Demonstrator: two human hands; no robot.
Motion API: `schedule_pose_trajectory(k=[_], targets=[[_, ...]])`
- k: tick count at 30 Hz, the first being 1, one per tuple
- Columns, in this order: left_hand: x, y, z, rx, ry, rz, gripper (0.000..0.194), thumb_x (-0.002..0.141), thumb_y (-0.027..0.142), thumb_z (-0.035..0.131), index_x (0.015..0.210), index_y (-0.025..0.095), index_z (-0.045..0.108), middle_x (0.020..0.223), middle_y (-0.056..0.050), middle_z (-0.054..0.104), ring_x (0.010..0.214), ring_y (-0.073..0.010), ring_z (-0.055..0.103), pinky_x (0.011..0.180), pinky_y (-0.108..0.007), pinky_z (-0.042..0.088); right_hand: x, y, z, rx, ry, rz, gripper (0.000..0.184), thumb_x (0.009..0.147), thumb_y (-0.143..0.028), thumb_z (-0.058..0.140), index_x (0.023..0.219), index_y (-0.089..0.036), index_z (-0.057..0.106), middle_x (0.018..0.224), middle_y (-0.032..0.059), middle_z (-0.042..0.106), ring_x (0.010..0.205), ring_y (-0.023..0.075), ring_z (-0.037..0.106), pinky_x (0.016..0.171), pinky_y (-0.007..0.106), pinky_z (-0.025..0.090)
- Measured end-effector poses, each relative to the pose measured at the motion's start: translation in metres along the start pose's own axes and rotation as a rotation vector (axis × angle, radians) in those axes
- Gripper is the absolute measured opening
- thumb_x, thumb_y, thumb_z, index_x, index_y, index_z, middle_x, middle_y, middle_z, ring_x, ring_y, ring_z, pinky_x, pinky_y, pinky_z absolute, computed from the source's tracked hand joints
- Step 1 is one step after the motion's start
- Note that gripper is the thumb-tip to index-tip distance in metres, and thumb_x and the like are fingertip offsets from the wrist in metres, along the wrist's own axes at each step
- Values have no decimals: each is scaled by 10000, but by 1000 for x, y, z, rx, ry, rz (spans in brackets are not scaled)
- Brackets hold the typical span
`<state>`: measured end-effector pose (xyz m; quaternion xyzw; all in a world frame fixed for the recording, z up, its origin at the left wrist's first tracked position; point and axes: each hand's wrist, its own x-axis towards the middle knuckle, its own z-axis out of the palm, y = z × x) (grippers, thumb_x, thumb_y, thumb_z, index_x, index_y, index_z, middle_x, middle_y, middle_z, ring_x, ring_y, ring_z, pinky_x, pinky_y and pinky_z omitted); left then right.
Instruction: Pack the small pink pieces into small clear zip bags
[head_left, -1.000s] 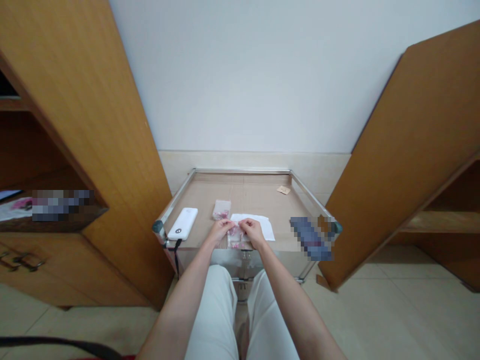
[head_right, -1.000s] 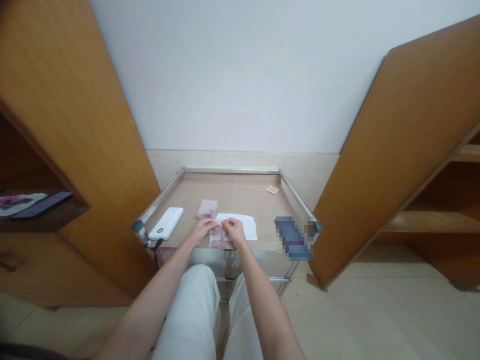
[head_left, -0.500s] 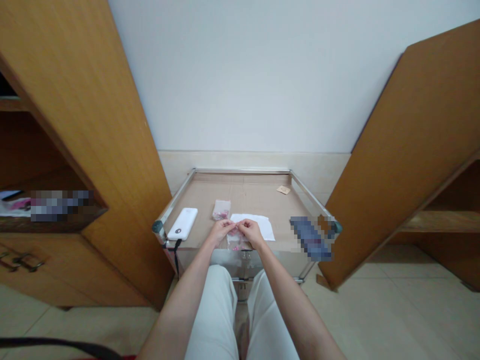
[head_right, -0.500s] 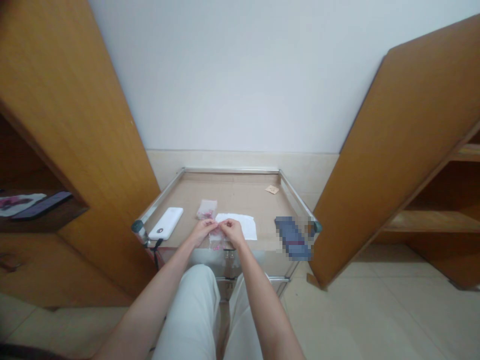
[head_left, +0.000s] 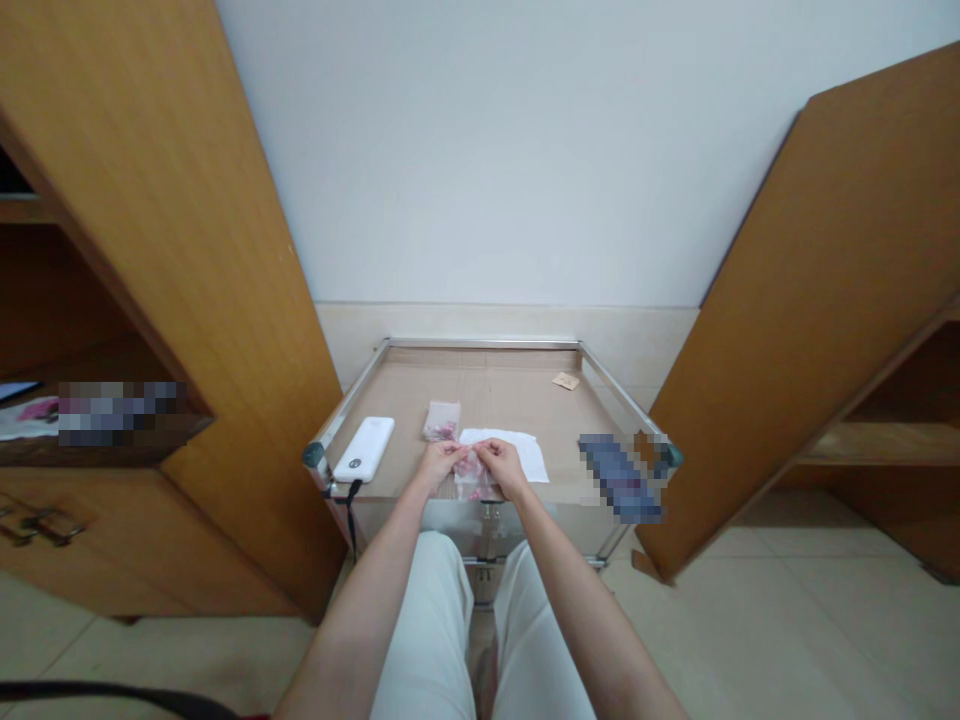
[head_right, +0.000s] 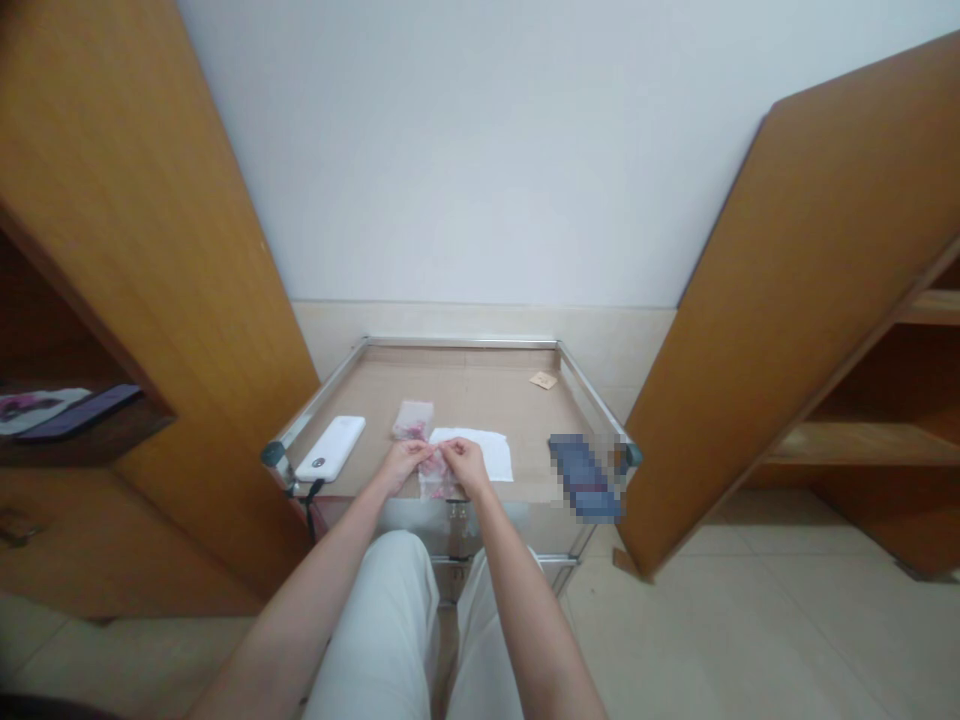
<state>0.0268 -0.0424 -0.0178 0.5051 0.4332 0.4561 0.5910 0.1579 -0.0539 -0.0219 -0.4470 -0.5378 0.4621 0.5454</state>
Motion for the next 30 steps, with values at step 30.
schedule_pose_trajectory(k=[30], targets=[[-4,3,4,5,-9,-11,345,528,433,629,590,118,505,480,12,543,418,-92,514,442,-214,416,0,-11,1,289,201,124,463,639,-524,482,885,-143,574,540,-14,542,391,78,441,343,190,312]])
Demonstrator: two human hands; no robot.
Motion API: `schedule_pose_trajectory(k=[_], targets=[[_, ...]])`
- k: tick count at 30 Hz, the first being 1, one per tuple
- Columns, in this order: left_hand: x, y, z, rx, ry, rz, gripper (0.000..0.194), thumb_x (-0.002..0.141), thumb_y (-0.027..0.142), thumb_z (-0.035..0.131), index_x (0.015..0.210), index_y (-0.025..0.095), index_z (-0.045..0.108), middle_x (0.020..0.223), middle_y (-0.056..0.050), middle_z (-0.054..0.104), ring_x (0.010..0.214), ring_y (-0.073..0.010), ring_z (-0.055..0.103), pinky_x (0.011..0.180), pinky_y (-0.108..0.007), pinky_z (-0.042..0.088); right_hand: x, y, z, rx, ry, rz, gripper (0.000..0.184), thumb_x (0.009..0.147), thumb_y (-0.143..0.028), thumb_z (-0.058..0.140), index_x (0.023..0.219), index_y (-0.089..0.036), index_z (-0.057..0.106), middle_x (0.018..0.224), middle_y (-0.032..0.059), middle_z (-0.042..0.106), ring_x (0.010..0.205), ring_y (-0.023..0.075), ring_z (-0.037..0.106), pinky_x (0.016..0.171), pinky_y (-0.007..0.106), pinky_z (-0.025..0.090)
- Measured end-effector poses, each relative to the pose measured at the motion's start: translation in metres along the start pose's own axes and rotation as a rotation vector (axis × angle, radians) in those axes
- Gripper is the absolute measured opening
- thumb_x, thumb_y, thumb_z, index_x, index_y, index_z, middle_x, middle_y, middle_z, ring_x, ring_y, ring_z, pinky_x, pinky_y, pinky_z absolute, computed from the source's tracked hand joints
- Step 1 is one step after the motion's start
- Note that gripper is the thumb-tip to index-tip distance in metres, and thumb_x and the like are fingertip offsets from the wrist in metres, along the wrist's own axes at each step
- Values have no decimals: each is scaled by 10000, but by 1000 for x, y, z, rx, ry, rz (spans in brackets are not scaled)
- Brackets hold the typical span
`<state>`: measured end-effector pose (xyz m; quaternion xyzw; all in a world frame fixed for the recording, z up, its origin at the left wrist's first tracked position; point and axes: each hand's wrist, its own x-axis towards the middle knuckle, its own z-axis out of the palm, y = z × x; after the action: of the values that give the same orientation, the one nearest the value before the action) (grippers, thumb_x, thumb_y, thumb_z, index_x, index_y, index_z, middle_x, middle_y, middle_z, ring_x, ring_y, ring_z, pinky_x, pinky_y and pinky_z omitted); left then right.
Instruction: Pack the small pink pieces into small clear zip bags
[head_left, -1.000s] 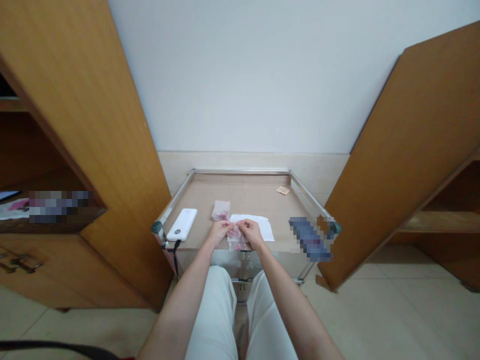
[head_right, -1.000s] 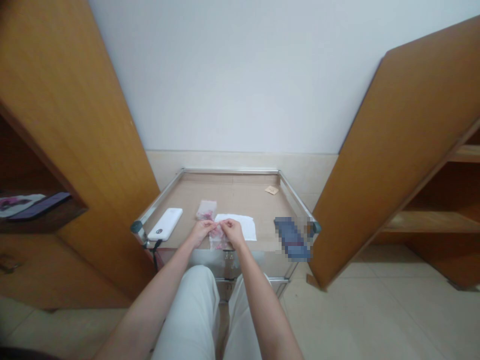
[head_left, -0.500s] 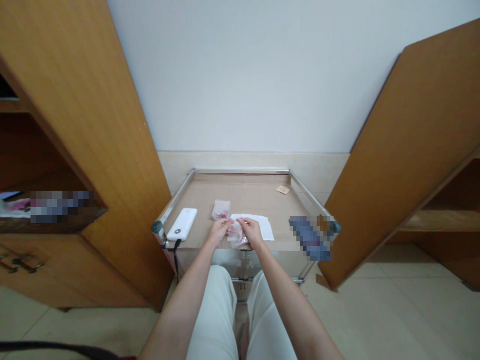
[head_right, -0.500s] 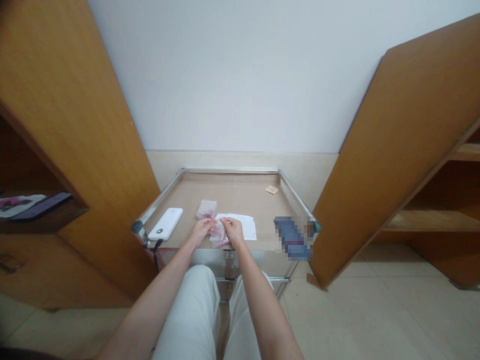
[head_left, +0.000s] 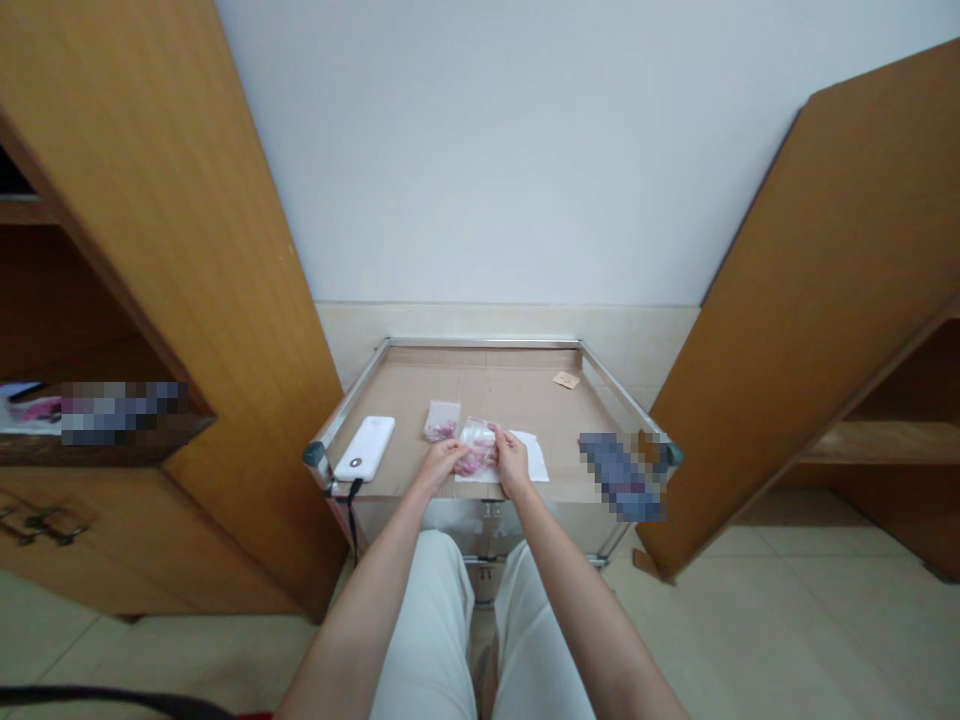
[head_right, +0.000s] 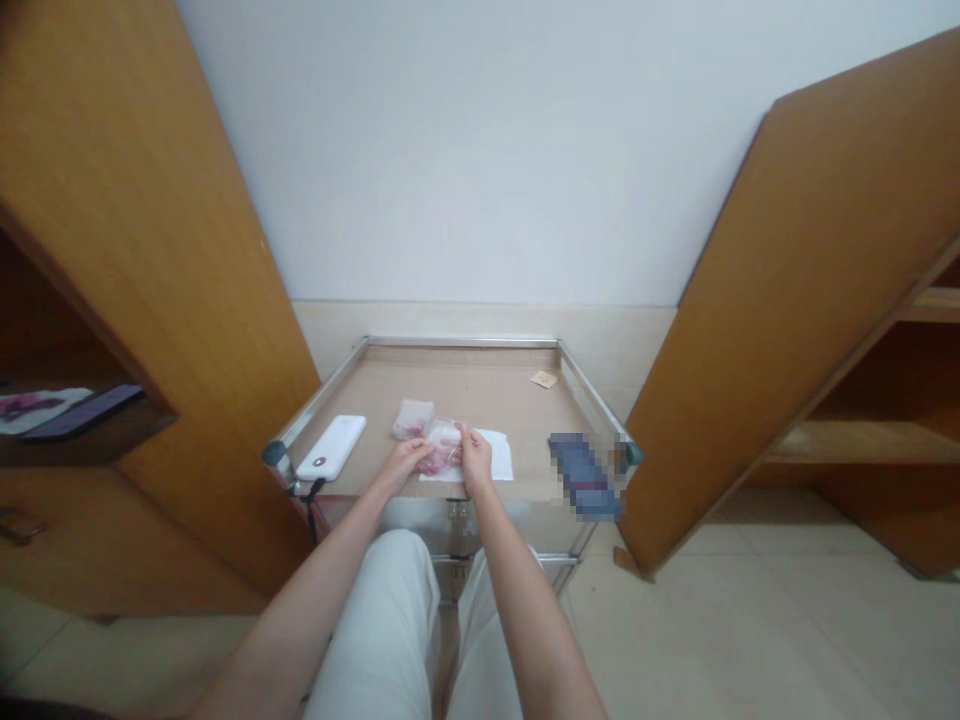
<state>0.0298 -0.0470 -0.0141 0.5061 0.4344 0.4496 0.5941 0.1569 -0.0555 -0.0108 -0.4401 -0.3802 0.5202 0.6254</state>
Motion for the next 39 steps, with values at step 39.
schedule_pose_trajectory(k=[39], targets=[[4,7,13,227,414,318,299,735,248,440,1024,177,414,732,-27,544,581,-103,538,487,-188,410,3,7,-5,-72,-94,-163,120,570,-205,547,679,-170,511,580,-35,524,486,70,441,467,193,349]])
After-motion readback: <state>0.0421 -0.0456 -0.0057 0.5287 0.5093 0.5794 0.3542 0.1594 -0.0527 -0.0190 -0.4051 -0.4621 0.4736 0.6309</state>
